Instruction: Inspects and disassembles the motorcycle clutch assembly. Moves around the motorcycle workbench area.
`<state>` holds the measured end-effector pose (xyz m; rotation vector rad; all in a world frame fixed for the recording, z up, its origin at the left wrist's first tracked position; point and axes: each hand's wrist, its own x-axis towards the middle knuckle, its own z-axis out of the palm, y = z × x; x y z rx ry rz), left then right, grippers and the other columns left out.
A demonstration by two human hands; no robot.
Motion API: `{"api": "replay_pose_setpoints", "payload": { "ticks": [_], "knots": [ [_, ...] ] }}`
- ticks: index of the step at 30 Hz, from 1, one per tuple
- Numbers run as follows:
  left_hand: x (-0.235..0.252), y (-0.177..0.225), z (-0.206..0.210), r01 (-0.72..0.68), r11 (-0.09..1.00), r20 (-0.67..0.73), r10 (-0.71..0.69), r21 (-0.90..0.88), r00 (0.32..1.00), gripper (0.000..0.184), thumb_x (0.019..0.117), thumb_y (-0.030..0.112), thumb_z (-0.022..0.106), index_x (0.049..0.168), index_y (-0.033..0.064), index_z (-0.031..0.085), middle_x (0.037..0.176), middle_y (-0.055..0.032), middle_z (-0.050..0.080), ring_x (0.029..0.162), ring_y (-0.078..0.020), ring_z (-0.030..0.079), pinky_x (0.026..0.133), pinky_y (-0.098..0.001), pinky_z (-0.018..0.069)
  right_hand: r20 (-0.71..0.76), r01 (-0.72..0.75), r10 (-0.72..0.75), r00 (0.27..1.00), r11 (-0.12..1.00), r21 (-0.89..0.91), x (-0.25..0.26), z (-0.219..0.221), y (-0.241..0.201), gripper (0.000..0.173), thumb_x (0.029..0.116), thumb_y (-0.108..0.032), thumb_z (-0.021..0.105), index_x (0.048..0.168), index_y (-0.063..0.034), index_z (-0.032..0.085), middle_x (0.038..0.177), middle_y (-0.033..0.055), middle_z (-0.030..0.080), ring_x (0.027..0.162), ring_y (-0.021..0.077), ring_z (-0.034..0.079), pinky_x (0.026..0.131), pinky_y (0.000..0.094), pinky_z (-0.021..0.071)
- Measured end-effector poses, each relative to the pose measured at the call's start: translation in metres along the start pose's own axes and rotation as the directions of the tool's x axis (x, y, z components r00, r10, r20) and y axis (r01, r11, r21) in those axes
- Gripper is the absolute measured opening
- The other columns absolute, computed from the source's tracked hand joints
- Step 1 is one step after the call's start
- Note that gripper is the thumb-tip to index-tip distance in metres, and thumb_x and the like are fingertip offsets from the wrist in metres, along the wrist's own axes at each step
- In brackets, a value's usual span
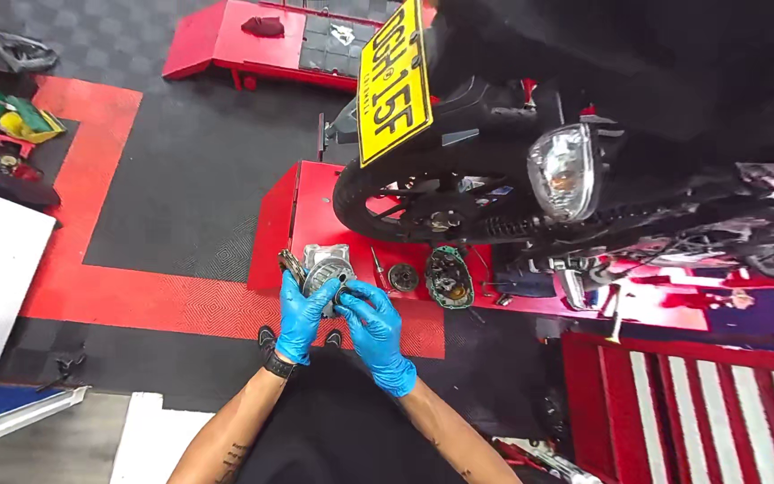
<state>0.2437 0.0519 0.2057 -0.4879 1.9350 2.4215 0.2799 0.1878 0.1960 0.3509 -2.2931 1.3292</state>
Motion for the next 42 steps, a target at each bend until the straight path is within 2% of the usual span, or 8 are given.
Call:
{"api": "replay_pose_setpoints", "payload": {
  "ticks": [7,11,16,24,27,30,36,42],
  "knots": [
    [-0.007,0.005,0.011,-0.013,1.000,0.030,0.013,-0.002,0.999,0.060,0.0762,0.012,0.083,0.123,-0.0054,0.050,0.102,-0.0120,0.066,0.092,-0.0143,0.069,0.084,-0.0296,0.0600,-0.060,-0.012,0.018,0.998,0.995,0.103,-0.003,-0.012,0.002,0.009,0.0886,-0.006,0.076,0.097,-0.0025,0.079,0.115,0.0178,0.072,0.113,0.0226,0.068,0.100,0.0324,0.0562],
    [-0.006,0.002,0.012,-0.038,0.999,0.008,0.038,0.033,0.999,0.060,0.0755,0.015,0.084,0.121,-0.0041,0.050,0.101,-0.0117,0.066,0.092,-0.0145,0.069,0.084,-0.0304,0.0599,-0.020,-0.107,0.110,0.994,0.987,0.118,-0.001,-0.015,-0.005,0.010,0.0889,-0.007,0.075,0.096,-0.0007,0.079,0.117,0.0181,0.073,0.114,0.0227,0.069,0.100,0.0330,0.0574],
    [-0.011,-0.002,0.010,-0.064,0.990,0.004,0.064,0.129,0.998,0.071,0.0724,0.022,0.087,0.126,-0.0046,0.049,0.102,-0.0122,0.068,0.093,-0.0156,0.070,0.084,-0.0334,0.0612,0.081,-0.264,0.253,0.964,0.950,0.167,0.008,-0.019,-0.014,0.004,0.0836,-0.006,0.071,0.085,-0.0029,0.073,0.108,0.0113,0.067,0.107,0.0145,0.064,0.091,0.0251,0.0555],
    [-0.017,-0.003,0.004,-0.062,0.985,0.004,0.063,0.159,0.998,0.070,0.0716,0.024,0.088,0.124,-0.0026,0.050,0.100,-0.0110,0.068,0.091,-0.0153,0.070,0.083,-0.0338,0.0610,0.126,-0.300,0.283,0.951,0.941,0.158,0.003,-0.012,-0.020,0.007,0.0782,-0.010,0.071,0.072,-0.0061,0.068,0.108,0.0111,0.062,0.109,0.0142,0.058,0.088,0.0228,0.0515],
    [-0.015,0.001,0.000,-0.055,0.991,-0.002,0.056,0.120,0.998,0.068,0.0705,0.020,0.088,0.122,-0.0025,0.050,0.099,-0.0110,0.068,0.089,-0.0149,0.070,0.081,-0.0330,0.0614,0.100,-0.300,0.285,0.953,0.929,0.214,0.003,-0.012,-0.020,0.006,0.0810,-0.008,0.074,0.083,-0.0034,0.070,0.103,0.0106,0.067,0.100,0.0146,0.065,0.084,0.0266,0.0577],
    [-0.016,0.005,-0.004,-0.049,0.996,-0.006,0.050,0.076,0.999,0.070,0.0711,0.017,0.088,0.126,-0.0048,0.049,0.103,-0.0128,0.069,0.093,-0.0161,0.071,0.085,-0.0333,0.0615,0.081,-0.238,0.226,0.971,0.946,0.219,0.006,-0.016,-0.025,0.026,0.0814,-0.004,0.077,0.104,0.0028,0.066,0.110,0.0137,0.064,0.102,0.0176,0.067,0.087,0.0300,0.0607],
    [-0.018,0.007,-0.009,-0.026,0.994,-0.020,0.028,0.107,0.999,0.067,0.0719,0.019,0.088,0.123,-0.0038,0.050,0.100,-0.0116,0.068,0.090,-0.0143,0.071,0.082,-0.0315,0.0613,0.140,-0.049,0.044,0.989,0.998,0.036,0.014,-0.014,-0.035,0.029,0.0810,0.001,0.069,0.109,0.0064,0.066,0.113,0.0191,0.063,0.106,0.0190,0.064,0.091,0.0247,0.0562],
    [-0.016,0.009,-0.015,0.002,0.990,-0.037,0.003,0.143,0.999,0.067,0.0724,0.024,0.089,0.121,-0.0018,0.052,0.099,-0.0103,0.067,0.090,-0.0138,0.069,0.082,-0.0326,0.0602,0.266,0.021,0.003,0.964,0.996,-0.085,0.019,-0.013,-0.038,0.033,0.0828,-0.001,0.070,0.115,0.0036,0.066,0.115,0.0205,0.063,0.111,0.0255,0.063,0.098,0.0318,0.0544]
  ]
}}
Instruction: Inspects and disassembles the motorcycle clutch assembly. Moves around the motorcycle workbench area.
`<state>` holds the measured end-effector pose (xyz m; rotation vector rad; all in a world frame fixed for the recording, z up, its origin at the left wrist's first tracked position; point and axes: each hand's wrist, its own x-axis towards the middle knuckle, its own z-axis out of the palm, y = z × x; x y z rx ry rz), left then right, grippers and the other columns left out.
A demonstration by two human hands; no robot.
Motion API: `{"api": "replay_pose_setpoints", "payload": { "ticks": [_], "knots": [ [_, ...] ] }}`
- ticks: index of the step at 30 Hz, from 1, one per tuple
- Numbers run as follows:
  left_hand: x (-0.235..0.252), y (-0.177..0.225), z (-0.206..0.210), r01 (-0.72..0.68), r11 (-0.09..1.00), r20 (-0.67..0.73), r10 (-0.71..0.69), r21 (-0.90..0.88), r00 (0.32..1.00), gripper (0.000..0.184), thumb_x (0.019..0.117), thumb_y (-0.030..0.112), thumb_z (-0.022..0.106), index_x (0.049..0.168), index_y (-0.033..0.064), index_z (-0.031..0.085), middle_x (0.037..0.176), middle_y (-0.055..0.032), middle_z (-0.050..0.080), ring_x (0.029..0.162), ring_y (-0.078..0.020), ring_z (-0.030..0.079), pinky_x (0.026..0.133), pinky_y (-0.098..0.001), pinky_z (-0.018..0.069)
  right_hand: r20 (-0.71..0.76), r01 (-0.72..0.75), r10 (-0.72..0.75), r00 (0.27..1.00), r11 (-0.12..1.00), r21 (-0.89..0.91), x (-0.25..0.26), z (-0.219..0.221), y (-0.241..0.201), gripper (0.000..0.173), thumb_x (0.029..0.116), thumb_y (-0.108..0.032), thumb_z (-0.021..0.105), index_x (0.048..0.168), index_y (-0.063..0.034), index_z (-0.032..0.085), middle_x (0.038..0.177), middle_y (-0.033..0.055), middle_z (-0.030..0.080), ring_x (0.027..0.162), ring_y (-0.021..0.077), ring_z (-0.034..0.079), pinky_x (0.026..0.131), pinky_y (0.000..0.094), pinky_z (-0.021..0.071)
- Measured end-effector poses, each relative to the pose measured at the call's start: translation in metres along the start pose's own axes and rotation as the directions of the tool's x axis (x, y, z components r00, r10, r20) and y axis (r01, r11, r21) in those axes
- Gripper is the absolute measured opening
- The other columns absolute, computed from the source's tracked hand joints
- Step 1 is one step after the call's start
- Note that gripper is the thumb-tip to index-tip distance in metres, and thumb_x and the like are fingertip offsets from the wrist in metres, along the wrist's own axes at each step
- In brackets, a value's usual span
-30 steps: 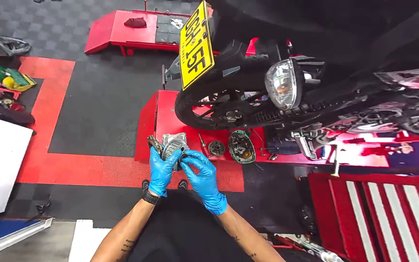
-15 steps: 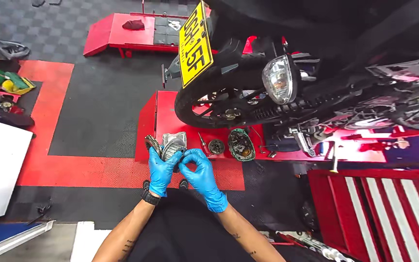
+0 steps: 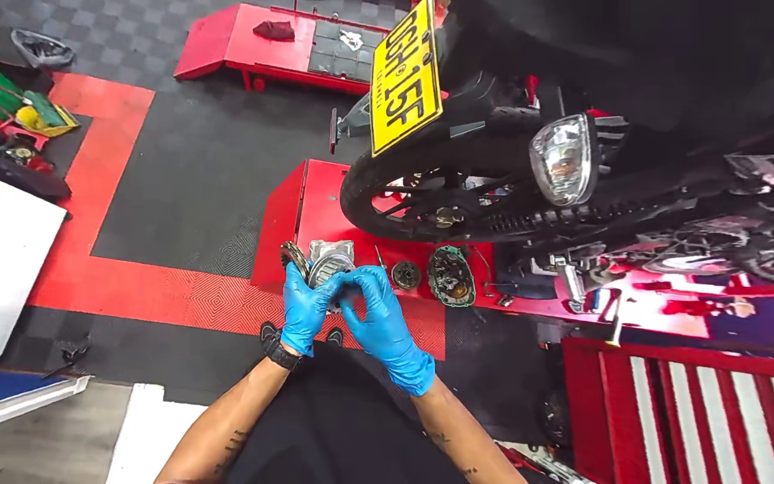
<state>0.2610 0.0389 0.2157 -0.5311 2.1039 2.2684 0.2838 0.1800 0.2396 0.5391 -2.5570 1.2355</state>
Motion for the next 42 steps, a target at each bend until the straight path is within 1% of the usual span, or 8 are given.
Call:
{"api": "replay_pose_setpoints", "payload": {
  "ticks": [4,16,19,21,25,32,38,42],
  "knots": [
    [0.001,-0.001,-0.002,0.021,1.000,0.008,-0.021,0.015,1.000,0.067,0.0726,0.025,0.089,0.122,-0.0021,0.052,0.100,-0.0111,0.067,0.091,-0.0146,0.069,0.084,-0.0336,0.0597,0.072,0.035,-0.029,0.997,0.996,-0.083,0.005,-0.001,-0.001,0.035,0.0822,0.000,0.067,0.117,-0.0002,0.067,0.112,0.0181,0.065,0.113,0.0305,0.061,0.102,0.0398,0.0509],
    [0.007,-0.002,-0.004,0.042,0.998,0.049,-0.040,-0.038,0.998,0.070,0.0741,0.023,0.088,0.126,-0.0040,0.051,0.105,-0.0132,0.068,0.095,-0.0155,0.070,0.087,-0.0340,0.0604,0.193,0.020,-0.022,0.981,1.000,0.013,0.023,-0.009,0.005,0.040,0.0762,-0.002,0.069,0.116,-0.0006,0.064,0.107,0.0154,0.063,0.103,0.0250,0.061,0.093,0.0356,0.0533],
    [0.010,0.002,-0.003,0.058,0.994,0.053,-0.053,-0.095,0.997,0.069,0.0751,0.019,0.088,0.127,-0.0047,0.050,0.106,-0.0139,0.068,0.096,-0.0156,0.070,0.088,-0.0330,0.0606,0.188,0.010,-0.014,0.982,1.000,0.023,0.025,-0.007,0.003,0.039,0.0778,-0.001,0.068,0.117,0.0011,0.064,0.109,0.0163,0.062,0.103,0.0228,0.063,0.090,0.0320,0.0550],
    [0.012,0.006,-0.004,0.064,0.992,0.032,-0.061,-0.112,0.998,0.066,0.0741,0.019,0.089,0.123,-0.0032,0.050,0.104,-0.0133,0.068,0.094,-0.0158,0.070,0.087,-0.0330,0.0607,0.155,0.011,-0.009,0.988,1.000,-0.010,0.025,-0.006,0.001,0.038,0.0805,-0.002,0.069,0.118,0.0022,0.063,0.111,0.0172,0.063,0.106,0.0235,0.063,0.093,0.0321,0.0549],
    [0.018,0.005,-0.008,0.072,0.995,-0.023,-0.074,-0.074,0.997,0.070,0.0715,0.024,0.090,0.124,-0.0028,0.051,0.104,-0.0131,0.069,0.095,-0.0165,0.071,0.087,-0.0347,0.0605,0.070,0.020,-0.013,0.997,0.994,-0.106,0.022,0.001,0.001,0.035,0.0837,-0.005,0.073,0.117,0.0040,0.066,0.111,0.0176,0.070,0.105,0.0253,0.068,0.096,0.0351,0.0557],
    [0.021,-0.004,-0.015,0.101,0.995,-0.054,-0.102,-0.018,0.993,0.066,0.0729,0.027,0.088,0.121,-0.0015,0.053,0.100,-0.0112,0.068,0.090,-0.0160,0.070,0.083,-0.0354,0.0606,0.045,0.079,-0.071,0.996,0.975,-0.208,0.017,0.018,-0.002,0.024,0.0874,-0.003,0.069,0.111,0.0027,0.070,0.110,0.0175,0.072,0.107,0.0295,0.069,0.096,0.0362,0.0562],
    [0.027,-0.009,-0.023,0.124,0.992,-0.056,-0.123,0.003,0.991,0.070,0.0724,0.031,0.089,0.124,-0.0004,0.052,0.100,-0.0111,0.069,0.091,-0.0165,0.070,0.083,-0.0364,0.0605,0.057,0.017,-0.014,0.998,0.998,-0.055,0.022,0.023,0.008,0.029,0.0845,-0.003,0.075,0.112,0.0045,0.069,0.108,0.0160,0.072,0.103,0.0224,0.071,0.093,0.0326,0.0588],
    [0.031,-0.009,-0.026,0.136,0.991,-0.057,-0.136,-0.004,0.989,0.069,0.0718,0.032,0.089,0.122,0.0007,0.053,0.100,-0.0110,0.068,0.091,-0.0170,0.070,0.083,-0.0375,0.0604,0.074,-0.002,0.004,0.997,1.000,-0.028,0.027,0.026,0.007,0.032,0.0836,-0.003,0.076,0.113,0.0058,0.068,0.110,0.0172,0.072,0.104,0.0220,0.070,0.097,0.0324,0.0574]
  ]
}}
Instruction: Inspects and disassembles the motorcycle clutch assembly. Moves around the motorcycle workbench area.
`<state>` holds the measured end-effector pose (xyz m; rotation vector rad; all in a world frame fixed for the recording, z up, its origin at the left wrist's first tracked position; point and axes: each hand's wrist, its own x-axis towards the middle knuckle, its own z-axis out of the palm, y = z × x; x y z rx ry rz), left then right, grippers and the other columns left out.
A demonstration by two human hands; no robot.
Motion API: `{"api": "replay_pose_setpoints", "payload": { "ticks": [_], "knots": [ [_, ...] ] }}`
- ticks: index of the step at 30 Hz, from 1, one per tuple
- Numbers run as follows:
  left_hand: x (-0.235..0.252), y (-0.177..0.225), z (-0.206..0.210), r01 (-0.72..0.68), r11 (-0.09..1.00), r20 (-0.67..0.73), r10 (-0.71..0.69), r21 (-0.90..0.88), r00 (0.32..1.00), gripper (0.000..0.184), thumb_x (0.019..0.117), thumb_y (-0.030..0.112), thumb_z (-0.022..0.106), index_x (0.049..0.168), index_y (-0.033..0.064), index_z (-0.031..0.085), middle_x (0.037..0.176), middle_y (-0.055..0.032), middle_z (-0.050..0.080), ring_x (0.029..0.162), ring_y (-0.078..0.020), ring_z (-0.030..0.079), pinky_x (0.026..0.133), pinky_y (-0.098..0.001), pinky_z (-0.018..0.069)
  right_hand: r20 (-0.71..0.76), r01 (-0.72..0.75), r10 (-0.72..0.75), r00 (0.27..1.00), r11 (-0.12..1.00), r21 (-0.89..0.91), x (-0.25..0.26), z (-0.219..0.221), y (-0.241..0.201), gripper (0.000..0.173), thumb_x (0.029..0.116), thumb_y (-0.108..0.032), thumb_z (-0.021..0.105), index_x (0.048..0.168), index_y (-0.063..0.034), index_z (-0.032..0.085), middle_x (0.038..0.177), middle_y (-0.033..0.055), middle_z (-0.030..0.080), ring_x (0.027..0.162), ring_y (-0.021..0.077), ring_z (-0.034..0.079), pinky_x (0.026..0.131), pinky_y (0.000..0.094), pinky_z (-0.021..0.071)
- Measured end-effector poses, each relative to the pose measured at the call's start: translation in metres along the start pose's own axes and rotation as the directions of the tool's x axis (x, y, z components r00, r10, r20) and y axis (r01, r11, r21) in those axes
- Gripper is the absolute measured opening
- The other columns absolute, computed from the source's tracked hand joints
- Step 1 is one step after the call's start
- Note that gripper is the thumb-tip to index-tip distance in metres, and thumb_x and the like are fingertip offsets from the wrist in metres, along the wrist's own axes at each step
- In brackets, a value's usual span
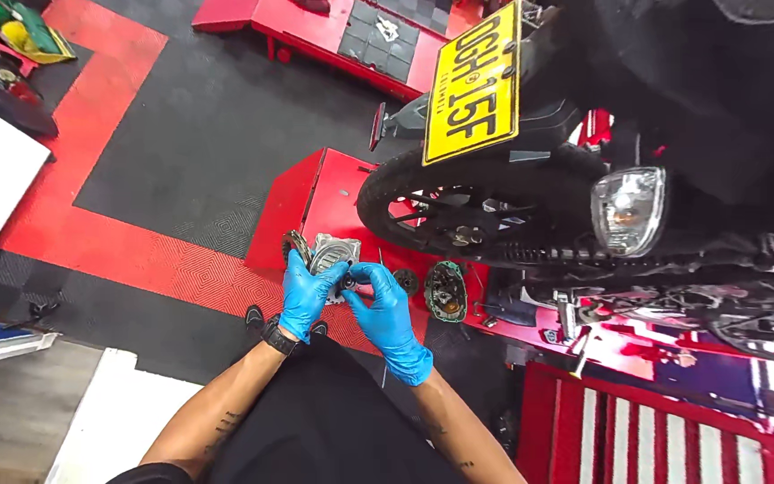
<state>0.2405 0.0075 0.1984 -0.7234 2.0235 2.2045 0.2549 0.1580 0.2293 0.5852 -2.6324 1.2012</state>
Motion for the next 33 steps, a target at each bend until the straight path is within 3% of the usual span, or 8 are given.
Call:
{"api": "replay_pose_setpoints", "payload": {
  "ticks": [4,13,19,22,27,33],
  "knots": [
    [0.002,0.001,-0.003,-0.005,1.000,-0.005,0.005,0.029,1.000,0.072,0.0711,0.033,0.090,0.124,0.0008,0.053,0.103,-0.0113,0.069,0.094,-0.0166,0.070,0.086,-0.0374,0.0602,0.075,0.026,-0.021,0.997,0.997,-0.066,0.008,0.000,-0.002,0.034,0.0824,-0.003,0.075,0.115,0.0050,0.068,0.111,0.0173,0.071,0.106,0.0245,0.069,0.097,0.0348,0.0562],
    [0.004,-0.001,-0.007,0.017,0.999,0.051,-0.015,-0.030,0.999,0.078,0.0718,0.030,0.090,0.131,-0.0013,0.049,0.111,-0.0131,0.069,0.101,-0.0170,0.070,0.092,-0.0369,0.0591,0.282,0.005,0.010,0.959,0.999,-0.050,0.030,-0.013,-0.001,0.042,0.0770,-0.010,0.077,0.115,0.0018,0.063,0.103,0.0122,0.069,0.093,0.0165,0.067,0.085,0.0284,0.0572],
    [0.009,0.007,-0.008,0.006,0.985,0.067,0.006,-0.170,0.998,0.071,0.0732,0.023,0.089,0.127,-0.0023,0.050,0.105,-0.0128,0.070,0.096,-0.0164,0.071,0.088,-0.0348,0.0614,0.252,0.032,-0.018,0.967,0.998,-0.053,0.033,-0.009,-0.004,0.030,0.0825,-0.009,0.072,0.111,0.0020,0.067,0.095,0.0105,0.071,0.087,0.0156,0.068,0.082,0.0279,0.0577],
    [0.013,0.009,-0.009,0.008,0.984,0.046,0.000,-0.180,0.999,0.071,0.0729,0.022,0.090,0.127,-0.0024,0.050,0.105,-0.0132,0.069,0.096,-0.0168,0.071,0.088,-0.0347,0.0613,0.214,0.070,-0.055,0.975,0.996,-0.063,0.036,-0.008,-0.006,0.034,0.0826,-0.007,0.074,0.114,0.0032,0.065,0.104,0.0144,0.069,0.099,0.0209,0.067,0.092,0.0320,0.0560],
    [0.016,0.005,-0.008,-0.032,0.997,0.002,0.032,-0.072,0.999,0.071,0.0748,0.028,0.089,0.126,-0.0022,0.051,0.103,-0.0122,0.069,0.093,-0.0167,0.071,0.086,-0.0370,0.0616,0.208,0.059,-0.025,0.978,0.985,-0.161,0.039,0.002,-0.020,0.034,0.0819,0.003,0.069,0.116,0.0025,0.067,0.113,0.0190,0.069,0.111,0.0319,0.066,0.098,0.0421,0.0553],
    [0.016,-0.001,-0.006,-0.044,0.998,-0.033,0.042,-0.040,0.999,0.072,0.0732,0.027,0.090,0.125,-0.0018,0.050,0.101,-0.0093,0.066,0.089,-0.0129,0.069,0.082,-0.0333,0.0611,0.195,-0.056,0.094,0.976,0.980,-0.192,0.042,0.015,-0.020,0.038,0.0743,0.005,0.069,0.112,-0.0004,0.068,0.106,0.0189,0.067,0.103,0.0353,0.065,0.090,0.0438,0.0557]
  ]
}}
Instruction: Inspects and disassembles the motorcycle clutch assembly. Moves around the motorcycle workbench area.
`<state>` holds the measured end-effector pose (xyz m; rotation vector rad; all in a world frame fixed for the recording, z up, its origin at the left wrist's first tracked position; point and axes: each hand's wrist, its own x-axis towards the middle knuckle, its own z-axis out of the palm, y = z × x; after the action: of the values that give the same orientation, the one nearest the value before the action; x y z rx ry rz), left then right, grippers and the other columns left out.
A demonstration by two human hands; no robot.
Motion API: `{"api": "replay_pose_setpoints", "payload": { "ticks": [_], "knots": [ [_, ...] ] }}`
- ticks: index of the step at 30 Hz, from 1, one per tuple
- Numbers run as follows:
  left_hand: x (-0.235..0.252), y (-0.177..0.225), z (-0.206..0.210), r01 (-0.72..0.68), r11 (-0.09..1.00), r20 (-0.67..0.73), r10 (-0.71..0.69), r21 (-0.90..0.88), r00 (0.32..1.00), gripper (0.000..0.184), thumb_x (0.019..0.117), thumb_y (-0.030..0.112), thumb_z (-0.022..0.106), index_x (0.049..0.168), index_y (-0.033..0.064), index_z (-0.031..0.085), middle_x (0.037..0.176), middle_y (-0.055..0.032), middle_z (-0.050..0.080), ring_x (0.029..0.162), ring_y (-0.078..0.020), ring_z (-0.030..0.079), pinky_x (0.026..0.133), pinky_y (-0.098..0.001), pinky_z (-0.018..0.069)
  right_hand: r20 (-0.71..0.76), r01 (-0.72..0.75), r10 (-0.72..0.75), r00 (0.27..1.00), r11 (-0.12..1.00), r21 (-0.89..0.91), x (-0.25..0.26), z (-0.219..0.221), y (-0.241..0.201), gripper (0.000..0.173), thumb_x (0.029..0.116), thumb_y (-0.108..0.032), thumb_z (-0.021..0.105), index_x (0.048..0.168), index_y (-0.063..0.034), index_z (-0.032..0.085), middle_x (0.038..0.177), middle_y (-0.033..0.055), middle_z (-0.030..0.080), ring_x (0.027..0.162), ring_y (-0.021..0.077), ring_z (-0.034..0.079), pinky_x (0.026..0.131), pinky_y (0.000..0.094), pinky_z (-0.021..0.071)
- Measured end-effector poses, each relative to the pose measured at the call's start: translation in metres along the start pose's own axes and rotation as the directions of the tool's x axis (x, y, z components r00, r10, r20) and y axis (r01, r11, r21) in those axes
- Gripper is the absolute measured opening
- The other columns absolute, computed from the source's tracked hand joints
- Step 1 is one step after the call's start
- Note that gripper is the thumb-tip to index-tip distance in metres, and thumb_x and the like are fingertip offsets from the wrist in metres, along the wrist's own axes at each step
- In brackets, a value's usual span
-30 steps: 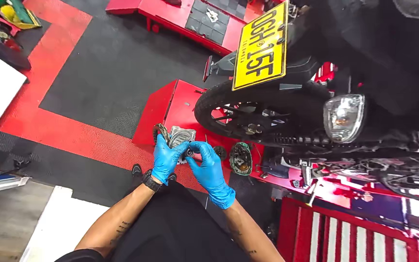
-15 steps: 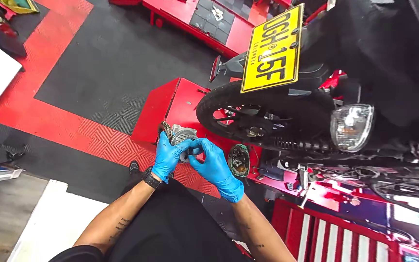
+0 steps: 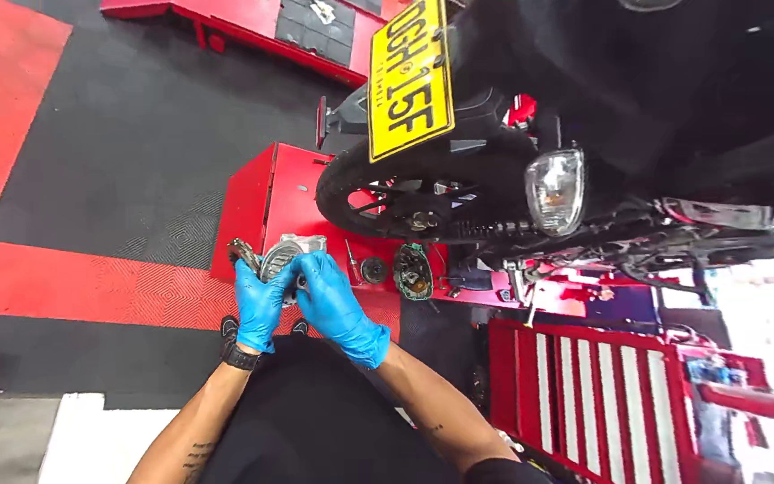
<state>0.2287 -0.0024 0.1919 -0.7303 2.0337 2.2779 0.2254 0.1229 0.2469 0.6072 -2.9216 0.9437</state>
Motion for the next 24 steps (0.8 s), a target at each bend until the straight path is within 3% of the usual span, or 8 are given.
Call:
{"api": "replay_pose_setpoints", "payload": {
  "ticks": [9,13,15,18,24],
  "knots": [
    [0.004,-0.002,0.009,0.016,0.999,0.033,-0.015,-0.041,0.999,0.067,0.0727,0.024,0.091,0.120,-0.0019,0.052,0.097,-0.0102,0.068,0.086,-0.0149,0.070,0.079,-0.0339,0.0621,0.064,-0.019,0.013,0.998,0.996,0.092,0.007,-0.012,0.016,0.041,0.0687,0.000,0.073,0.109,0.0021,0.064,0.101,0.0178,0.067,0.095,0.0314,0.066,0.085,0.0437,0.0556],
    [0.010,0.000,0.014,0.025,0.999,0.030,-0.024,-0.027,0.999,0.070,0.0725,0.027,0.090,0.122,-0.0011,0.050,0.097,-0.0091,0.066,0.086,-0.0138,0.069,0.079,-0.0334,0.0610,0.014,0.007,-0.009,1.000,0.984,0.176,0.009,-0.009,0.012,0.030,0.0757,0.006,0.064,0.106,0.0024,0.063,0.092,0.0131,0.066,0.083,0.0220,0.066,0.075,0.0355,0.0572],
    [0.010,0.001,0.016,0.031,0.999,0.037,-0.029,-0.042,0.999,0.068,0.0720,0.023,0.089,0.122,-0.0019,0.050,0.098,-0.0100,0.067,0.087,-0.0141,0.069,0.080,-0.0337,0.0610,-0.007,0.015,-0.014,1.000,0.986,0.167,0.014,-0.013,0.011,0.026,0.0794,0.005,0.064,0.106,0.0021,0.063,0.097,0.0143,0.066,0.089,0.0227,0.067,0.081,0.0348,0.0576],
    [0.010,0.004,0.016,0.070,0.995,0.039,-0.067,-0.077,0.997,0.063,0.0731,0.020,0.088,0.120,-0.0021,0.052,0.097,-0.0109,0.069,0.087,-0.0155,0.071,0.080,-0.0342,0.0622,-0.032,0.000,0.005,0.999,0.987,0.163,0.017,-0.022,0.020,0.030,0.0824,-0.004,0.070,0.110,0.0034,0.063,0.105,0.0165,0.067,0.097,0.0243,0.067,0.088,0.0365,0.0573],
    [0.018,0.012,-0.003,0.069,0.968,0.018,-0.067,-0.239,0.998,0.054,0.0759,0.011,0.083,0.119,-0.0040,0.054,0.099,-0.0124,0.070,0.091,-0.0176,0.071,0.081,-0.0337,0.0618,-0.013,-0.083,0.098,0.995,0.897,0.434,0.016,-0.004,0.051,0.032,0.0904,-0.019,0.072,0.114,0.0026,0.063,0.104,0.0117,0.066,0.091,0.0146,0.067,0.081,0.0292,0.0587]
  ]
}}
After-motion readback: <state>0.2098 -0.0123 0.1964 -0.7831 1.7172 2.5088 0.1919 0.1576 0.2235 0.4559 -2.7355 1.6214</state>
